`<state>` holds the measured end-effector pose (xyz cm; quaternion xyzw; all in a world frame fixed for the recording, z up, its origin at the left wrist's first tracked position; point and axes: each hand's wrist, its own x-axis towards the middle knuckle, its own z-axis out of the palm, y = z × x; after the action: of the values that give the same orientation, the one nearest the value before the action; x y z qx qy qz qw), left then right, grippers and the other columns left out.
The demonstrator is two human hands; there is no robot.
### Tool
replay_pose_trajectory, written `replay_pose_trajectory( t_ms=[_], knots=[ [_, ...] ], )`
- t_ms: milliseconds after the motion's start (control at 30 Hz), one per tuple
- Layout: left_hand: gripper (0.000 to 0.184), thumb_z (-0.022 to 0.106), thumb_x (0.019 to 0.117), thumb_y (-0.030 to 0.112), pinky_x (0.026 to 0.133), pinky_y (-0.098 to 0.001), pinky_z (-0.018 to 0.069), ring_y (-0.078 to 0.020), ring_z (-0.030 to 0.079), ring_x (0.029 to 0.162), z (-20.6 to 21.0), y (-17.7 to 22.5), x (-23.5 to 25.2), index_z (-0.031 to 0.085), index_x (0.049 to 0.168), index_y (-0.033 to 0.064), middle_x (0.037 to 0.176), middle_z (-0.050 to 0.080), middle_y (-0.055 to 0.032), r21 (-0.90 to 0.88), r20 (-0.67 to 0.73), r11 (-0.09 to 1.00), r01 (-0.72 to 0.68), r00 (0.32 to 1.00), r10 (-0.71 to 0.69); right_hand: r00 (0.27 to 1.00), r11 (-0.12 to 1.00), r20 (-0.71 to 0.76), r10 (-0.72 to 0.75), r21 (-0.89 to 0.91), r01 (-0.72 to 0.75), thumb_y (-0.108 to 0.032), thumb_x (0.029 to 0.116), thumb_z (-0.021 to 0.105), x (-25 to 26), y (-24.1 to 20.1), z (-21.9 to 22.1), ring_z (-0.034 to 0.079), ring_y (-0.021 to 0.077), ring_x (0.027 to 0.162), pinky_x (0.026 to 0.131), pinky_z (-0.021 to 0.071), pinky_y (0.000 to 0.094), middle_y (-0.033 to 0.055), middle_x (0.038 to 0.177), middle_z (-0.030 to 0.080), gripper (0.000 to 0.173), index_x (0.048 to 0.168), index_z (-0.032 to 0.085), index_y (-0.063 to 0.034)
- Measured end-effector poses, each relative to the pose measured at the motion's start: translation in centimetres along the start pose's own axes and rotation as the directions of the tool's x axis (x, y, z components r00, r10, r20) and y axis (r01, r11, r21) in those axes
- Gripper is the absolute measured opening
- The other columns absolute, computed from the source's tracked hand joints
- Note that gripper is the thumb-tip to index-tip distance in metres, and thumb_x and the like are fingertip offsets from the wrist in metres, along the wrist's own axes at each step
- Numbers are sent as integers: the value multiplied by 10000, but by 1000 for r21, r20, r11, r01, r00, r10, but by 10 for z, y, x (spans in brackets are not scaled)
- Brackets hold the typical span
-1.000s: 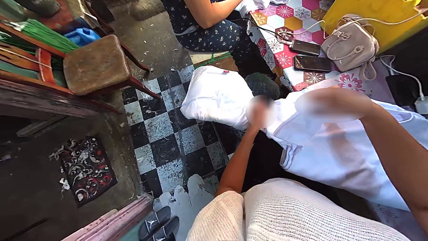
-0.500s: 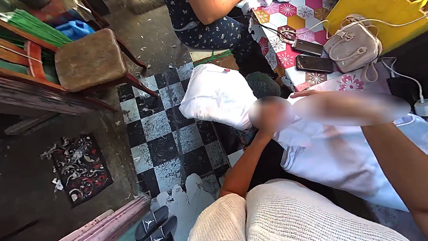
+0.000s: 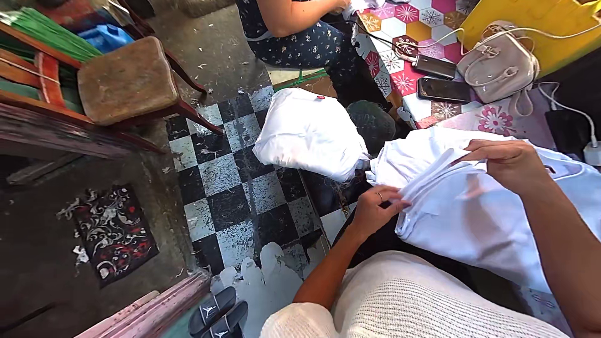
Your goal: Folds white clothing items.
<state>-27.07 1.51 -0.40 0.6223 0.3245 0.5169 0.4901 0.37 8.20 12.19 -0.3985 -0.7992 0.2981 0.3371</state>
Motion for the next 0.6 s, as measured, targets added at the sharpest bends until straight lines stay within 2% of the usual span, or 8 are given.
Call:
replay_pose_trajectory(
  t_ms=[67, 133, 233, 300, 367, 433, 500, 600],
  knots=[
    [284, 691, 950, 161, 965, -375, 554, -261, 699, 1052, 5, 8, 25, 720, 1021, -112, 1073, 723, -226, 11, -126, 1000, -6, 992, 7, 999, 999, 33, -28, 23, 27, -25, 854, 607, 6, -3, 0, 654, -1, 917, 869, 544, 191, -48, 898, 722, 185, 853, 781, -88],
    [231, 590, 985, 77, 879, -402, 577, -259, 714, 939, 13, 5, 58, 691, 1076, -110, 1006, 722, -213, 113, -176, 972, 204, 967, -183, 998, 999, 59, -39, 16, 38, -44, 862, 630, 8, -10, -3, 658, -6, 900, 855, 551, 187, -41, 900, 724, 172, 928, 785, -82],
    [391, 564, 1050, 279, 941, -555, 534, -377, 676, 1063, 22, -39, 106, 635, 1230, -61, 1131, 684, -251, 343, -104, 756, 557, 823, -559, 991, 993, 107, 85, -86, -76, -53, 858, 618, -1, -24, -10, 637, -68, 853, 835, 531, 137, -11, 923, 736, 416, 1264, 680, 8],
    [492, 655, 996, 389, 963, -620, 500, -421, 648, 1122, 30, -79, 123, 651, 1222, -48, 1154, 679, -271, 345, -37, 672, 655, 726, -687, 973, 980, 150, 177, -119, -160, -63, 873, 587, -8, -27, -14, 637, -77, 844, 836, 520, 128, 10, 933, 749, 446, 1307, 655, 16],
    [400, 737, 946, 305, 947, -606, 502, -395, 656, 1083, 39, -101, 129, 691, 1159, -30, 1109, 694, -245, 256, -55, 703, 664, 736, -675, 963, 978, 175, 204, -89, -191, -55, 895, 591, -13, -25, -18, 648, -84, 892, 870, 522, 120, 15, 986, 756, 286, 1135, 725, 24],
    [299, 736, 942, 204, 902, -554, 532, -349, 681, 989, 42, -97, 130, 700, 1123, -31, 1035, 712, -218, 157, -148, 790, 593, 805, -575, 969, 979, 151, 193, -102, -179, -43, 871, 600, -14, -20, -21, 636, -92, 867, 836, 517, 116, -11, 923, 746, 190, 962, 762, -2],
    [275, 721, 957, 160, 851, -484, 563, -293, 695, 910, 40, -76, 127, 673, 1126, -52, 1005, 712, -204, 75, -217, 881, 468, 870, -444, 977, 976, 132, 170, -161, -148, -14, 853, 580, -8, -17, -20, 632, -67, 831, 802, 521, 140, 16, 869, 733, 183, 895, 757, 5],
    [255, 697, 954, 75, 885, -434, 576, -269, 712, 945, 44, -41, 119, 647, 1133, -99, 1027, 714, -218, 35, -207, 983, 182, 963, -171, 988, 960, 120, 100, -272, -64, 29, 819, 577, 10, -14, -11, 669, 58, 816, 775, 554, 243, 92, 876, 732, 185, 873, 754, 30]
  ],
)
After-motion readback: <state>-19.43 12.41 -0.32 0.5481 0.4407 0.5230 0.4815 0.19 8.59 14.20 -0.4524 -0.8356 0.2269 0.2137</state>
